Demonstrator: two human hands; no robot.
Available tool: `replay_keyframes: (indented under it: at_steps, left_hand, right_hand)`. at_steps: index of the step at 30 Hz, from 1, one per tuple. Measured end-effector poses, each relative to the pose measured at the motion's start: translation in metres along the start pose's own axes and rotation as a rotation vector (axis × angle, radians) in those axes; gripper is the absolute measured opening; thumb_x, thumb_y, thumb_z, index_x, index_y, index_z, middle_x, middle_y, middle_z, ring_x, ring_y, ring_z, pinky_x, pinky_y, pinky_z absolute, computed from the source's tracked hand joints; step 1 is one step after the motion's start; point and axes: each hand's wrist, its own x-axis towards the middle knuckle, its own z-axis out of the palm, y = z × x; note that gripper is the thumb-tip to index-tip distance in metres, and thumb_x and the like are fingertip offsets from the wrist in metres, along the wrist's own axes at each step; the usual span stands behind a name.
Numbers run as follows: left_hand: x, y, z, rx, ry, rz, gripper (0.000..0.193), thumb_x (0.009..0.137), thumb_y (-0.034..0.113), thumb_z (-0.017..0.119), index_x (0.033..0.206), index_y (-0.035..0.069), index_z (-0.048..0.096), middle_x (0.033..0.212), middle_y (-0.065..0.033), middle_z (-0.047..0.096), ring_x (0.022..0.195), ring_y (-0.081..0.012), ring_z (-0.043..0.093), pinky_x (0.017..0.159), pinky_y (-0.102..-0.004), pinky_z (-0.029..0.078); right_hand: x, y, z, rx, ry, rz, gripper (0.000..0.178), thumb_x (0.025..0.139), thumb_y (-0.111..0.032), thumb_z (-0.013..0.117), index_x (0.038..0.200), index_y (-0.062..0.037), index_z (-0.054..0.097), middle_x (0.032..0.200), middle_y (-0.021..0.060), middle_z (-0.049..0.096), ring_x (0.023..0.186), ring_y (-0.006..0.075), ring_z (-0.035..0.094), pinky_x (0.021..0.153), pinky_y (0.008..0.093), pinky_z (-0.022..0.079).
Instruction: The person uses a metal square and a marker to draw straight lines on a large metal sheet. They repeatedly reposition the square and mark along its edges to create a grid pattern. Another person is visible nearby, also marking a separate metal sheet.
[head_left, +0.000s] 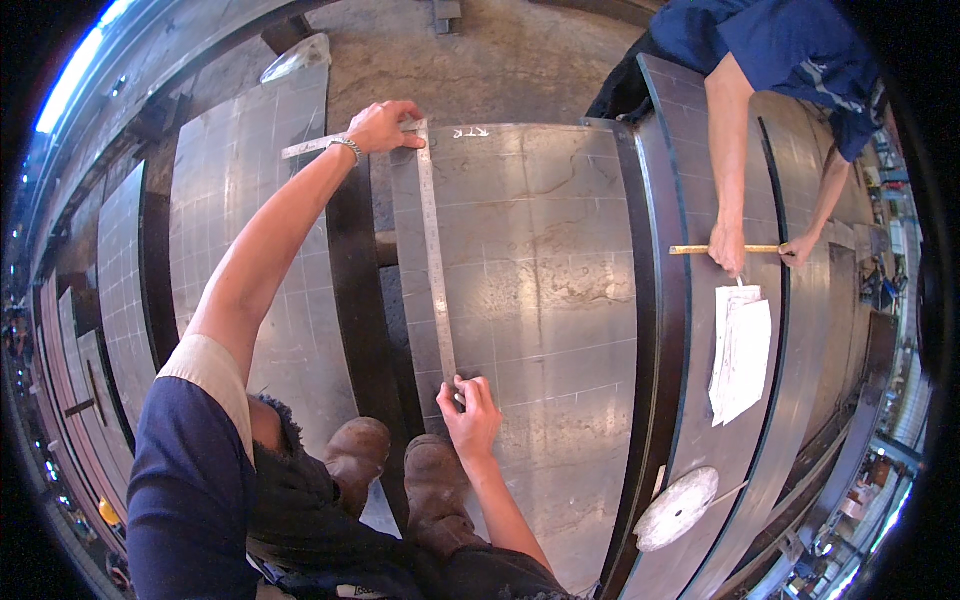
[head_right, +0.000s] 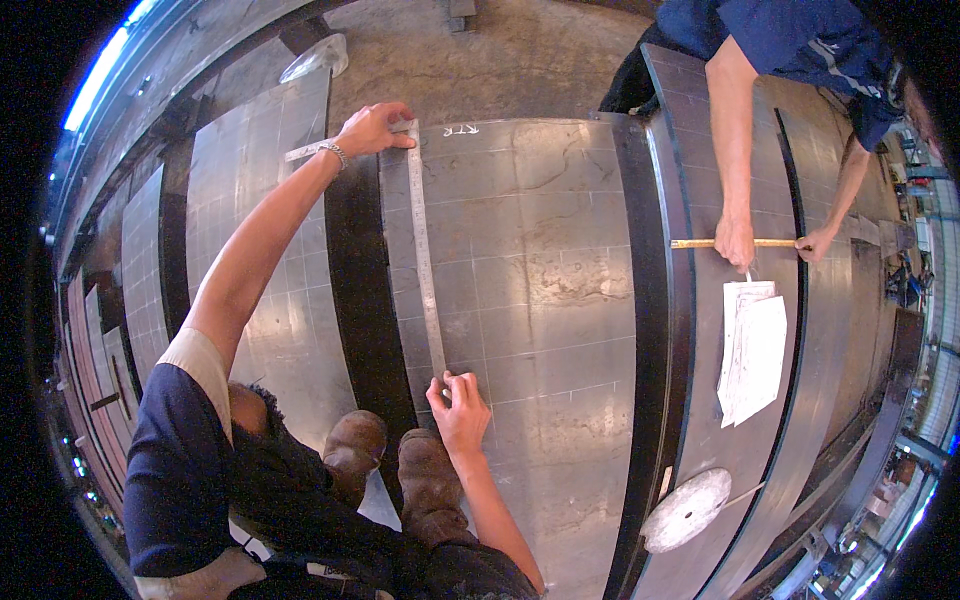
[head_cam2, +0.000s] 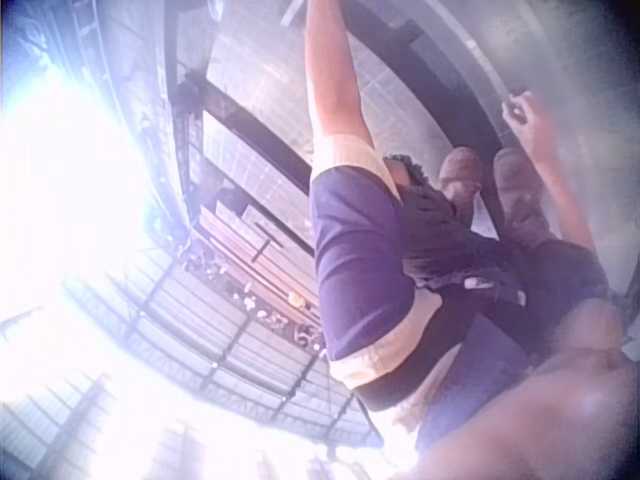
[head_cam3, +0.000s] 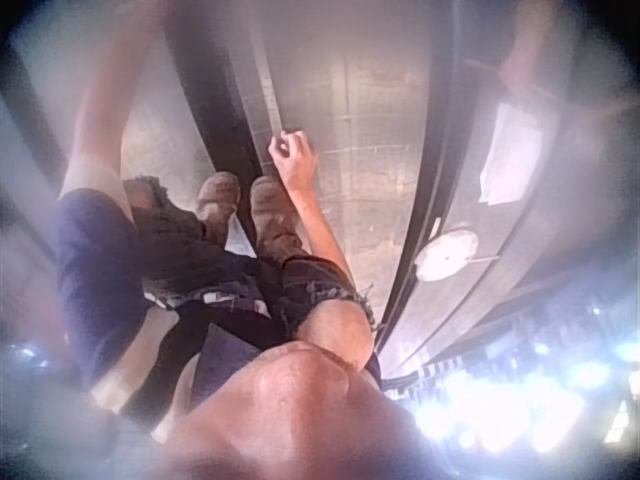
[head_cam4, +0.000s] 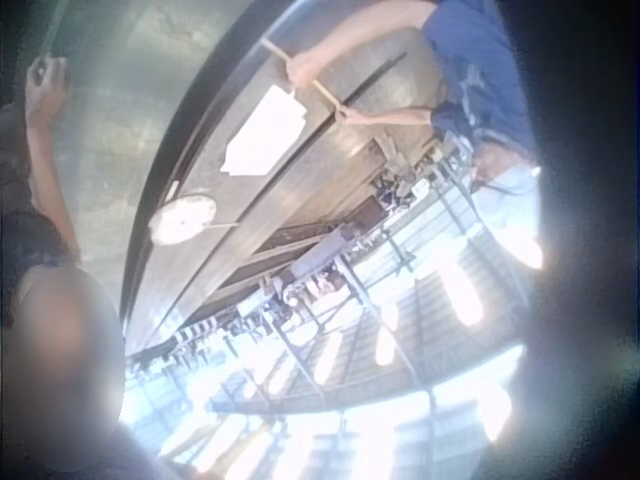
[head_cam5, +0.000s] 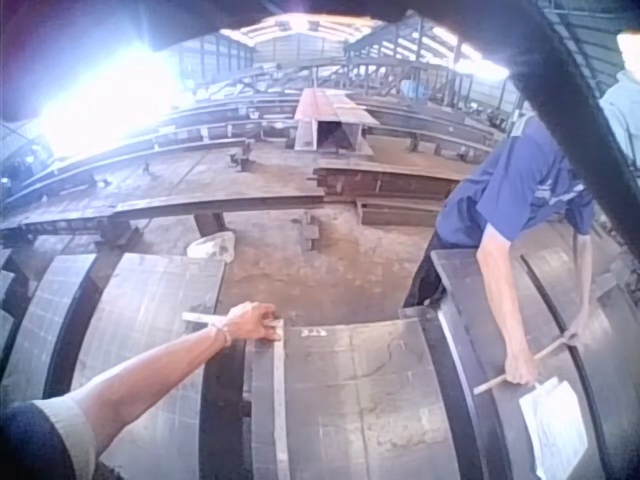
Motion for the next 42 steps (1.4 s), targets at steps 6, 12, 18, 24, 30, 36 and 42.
replay_keyframes:
  at_steps: [6,12,18,24,30,36,42]
  left_hand:
    - [0.002,-0.009,0.002,-0.023,0.009,-0.009,0.060,0.074,0.046,0.087,0.124,0.019,0.069,0.122,-0.0142,0.072,0.118,-0.0316,0.067,0.100,-0.0442,0.052]
    - [-0.002,0.005,-0.002,-0.028,-0.021,-0.048,0.060,0.073,0.047,0.087,0.123,0.019,0.070,0.121,-0.0153,0.072,0.117,-0.0323,0.067,0.099,-0.0441,0.053]
    - [-0.004,0.001,0.000,-0.012,0.043,-0.006,0.057,0.073,0.045,0.088,0.119,0.018,0.071,0.115,-0.0145,0.072,0.113,-0.0328,0.067,0.096,-0.0448,0.053]
    - [-0.018,0.014,0.003,0.130,0.285,0.237,0.039,0.074,0.031,0.086,0.106,0.014,0.072,0.097,-0.0113,0.070,0.099,-0.0343,0.068,0.087,-0.0467,0.052]
    - [-0.023,0.024,0.000,0.000,0.148,0.225,0.018,0.077,0.023,0.082,0.087,0.010,0.075,0.092,-0.0072,0.070,0.091,-0.0306,0.069,0.080,-0.0433,0.053]
    - [-0.028,0.028,-0.002,0.020,0.158,0.220,0.015,0.080,0.024,0.080,0.086,0.010,0.078,0.091,-0.0064,0.070,0.088,-0.0308,0.070,0.078,-0.0434,0.054]
    - [-0.036,0.021,-0.003,0.068,0.146,0.266,0.027,0.078,0.033,0.082,0.092,0.010,0.080,0.100,-0.0079,0.070,0.093,-0.0315,0.070,0.083,-0.0434,0.055]
  right_hand:
    - [-0.001,0.002,0.003,-0.017,0.002,-0.014,0.018,0.081,-0.013,0.082,0.089,-0.0068,0.067,0.087,0.0033,0.065,0.069,0.0180,0.071,0.059,0.0324,0.057]
    - [-0.002,0.005,0.002,-0.004,-0.012,-0.022,0.018,0.082,-0.012,0.081,0.089,-0.0062,0.065,0.088,0.0043,0.065,0.070,0.0178,0.071,0.060,0.0318,0.058]
    - [-0.002,0.004,0.004,-0.021,-0.014,-0.016,0.018,0.082,-0.011,0.081,0.089,-0.0061,0.065,0.089,0.0041,0.065,0.070,0.0173,0.072,0.060,0.0311,0.058]
    - [-0.001,0.005,0.004,-0.036,0.005,-0.052,0.018,0.081,-0.011,0.081,0.090,-0.0065,0.065,0.088,0.0040,0.065,0.071,0.0175,0.073,0.060,0.0315,0.058]
    - [-0.001,-0.002,0.002,-0.030,0.006,-0.018,0.017,0.082,-0.012,0.079,0.090,-0.0070,0.065,0.088,0.0034,0.065,0.072,0.0178,0.073,0.059,0.0326,0.057]
    - [-0.003,-0.003,0.006,-0.076,0.026,-0.012,0.017,0.082,-0.013,0.079,0.091,-0.0074,0.065,0.089,0.0033,0.066,0.072,0.0193,0.073,0.058,0.0343,0.057]
    - [-0.003,-0.007,0.010,-0.069,0.053,0.007,0.018,0.082,-0.013,0.079,0.090,-0.0079,0.065,0.088,0.0034,0.067,0.071,0.0193,0.073,0.058,0.0343,0.057]
